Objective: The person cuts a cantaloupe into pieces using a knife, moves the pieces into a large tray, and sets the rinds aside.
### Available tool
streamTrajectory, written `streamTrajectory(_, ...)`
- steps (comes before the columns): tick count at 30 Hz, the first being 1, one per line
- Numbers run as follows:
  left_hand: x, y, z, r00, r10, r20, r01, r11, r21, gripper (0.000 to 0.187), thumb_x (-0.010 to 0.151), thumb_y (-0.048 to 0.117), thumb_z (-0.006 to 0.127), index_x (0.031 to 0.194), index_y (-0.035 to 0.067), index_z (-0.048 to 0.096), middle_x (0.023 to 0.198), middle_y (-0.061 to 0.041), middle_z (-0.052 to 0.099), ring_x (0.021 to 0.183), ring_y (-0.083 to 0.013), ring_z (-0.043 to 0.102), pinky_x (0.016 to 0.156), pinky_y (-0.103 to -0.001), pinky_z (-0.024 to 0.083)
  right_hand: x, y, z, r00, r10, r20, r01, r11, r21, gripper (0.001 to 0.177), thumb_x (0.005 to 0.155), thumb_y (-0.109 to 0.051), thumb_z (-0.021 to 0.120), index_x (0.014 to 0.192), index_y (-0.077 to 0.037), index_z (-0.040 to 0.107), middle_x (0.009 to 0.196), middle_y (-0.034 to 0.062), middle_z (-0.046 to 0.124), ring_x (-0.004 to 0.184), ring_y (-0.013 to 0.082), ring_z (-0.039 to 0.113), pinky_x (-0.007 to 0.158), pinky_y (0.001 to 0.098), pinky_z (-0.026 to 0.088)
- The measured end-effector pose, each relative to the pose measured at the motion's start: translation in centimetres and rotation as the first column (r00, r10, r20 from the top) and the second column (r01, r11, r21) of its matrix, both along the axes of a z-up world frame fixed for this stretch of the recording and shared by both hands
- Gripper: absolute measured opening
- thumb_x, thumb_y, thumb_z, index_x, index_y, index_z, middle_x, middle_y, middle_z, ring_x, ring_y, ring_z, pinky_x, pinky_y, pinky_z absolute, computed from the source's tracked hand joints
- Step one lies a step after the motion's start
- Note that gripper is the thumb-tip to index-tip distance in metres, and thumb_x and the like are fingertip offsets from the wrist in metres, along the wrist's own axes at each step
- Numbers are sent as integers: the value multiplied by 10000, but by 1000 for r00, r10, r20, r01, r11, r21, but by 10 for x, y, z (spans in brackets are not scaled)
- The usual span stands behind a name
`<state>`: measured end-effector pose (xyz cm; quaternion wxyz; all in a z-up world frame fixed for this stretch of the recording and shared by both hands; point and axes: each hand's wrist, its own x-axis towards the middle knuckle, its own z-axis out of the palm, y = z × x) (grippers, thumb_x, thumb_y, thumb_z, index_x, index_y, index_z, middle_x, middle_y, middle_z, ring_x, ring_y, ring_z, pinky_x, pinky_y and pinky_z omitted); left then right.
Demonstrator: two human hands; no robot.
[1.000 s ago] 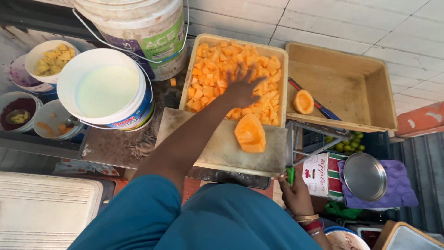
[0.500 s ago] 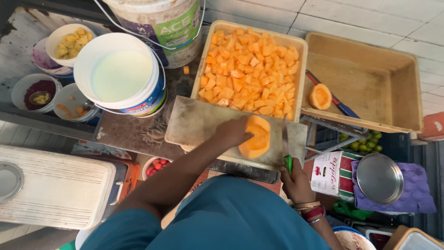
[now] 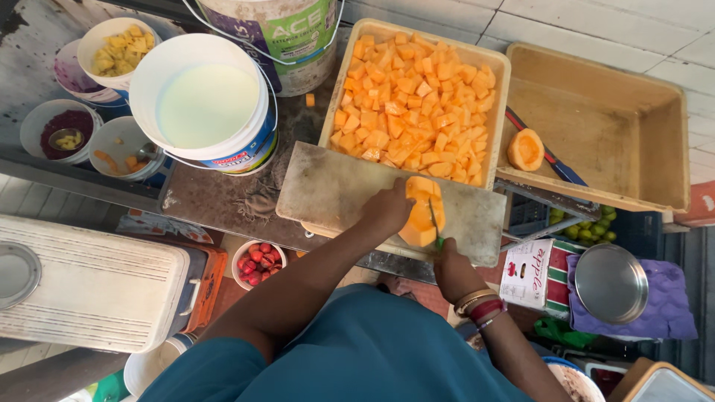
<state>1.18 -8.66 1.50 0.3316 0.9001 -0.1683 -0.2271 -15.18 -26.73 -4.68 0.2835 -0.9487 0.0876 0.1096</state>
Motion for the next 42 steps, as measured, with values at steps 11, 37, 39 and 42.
streamTrajectory(11,-1,1,-14,999,33,-29,-36,994,-103,429,1001,335,584,1265,25,449,943,-280,714,911,-477,704,809,-585,542,-20,23,34,942,-113,316,94,993,76,265,953,-96,542,1157,-7,398,800,333,670,740,548,653,612,604,508)
streamTrajectory(37,17,12,-5,936,-147,319,127,988,82,429,963,301,611,1344,124,524,1129,-195,657,970,-417,700,788,-557,557,0,38,65,892,-151,-426,385,749,540,165,1003,-252,514,1153,-184,506,644,47,508,380,149,464,330,337,355)
streamTrajectory(39,26,22,-4,921,-162,354,95,975,199,355,1003,255,591,1343,162,545,1198,-197,633,969,-404,713,770,-533,577,-12,44,64,915,-195,-353,350,819,455,176,1011,-281,528,1140,-162,513,627,61,530,387,167,500,353,350,390)
streamTrajectory(42,30,52,2,911,-149,385,78,978,194,466,923,294,681,1343,156,534,1238,-192,600,978,-387,708,768,-520,577,-23,47,67,973,-158,-168,205,924,324,218,1009,-293,575,1105,-105,522,605,112,595,430,234,590,412,390,457)
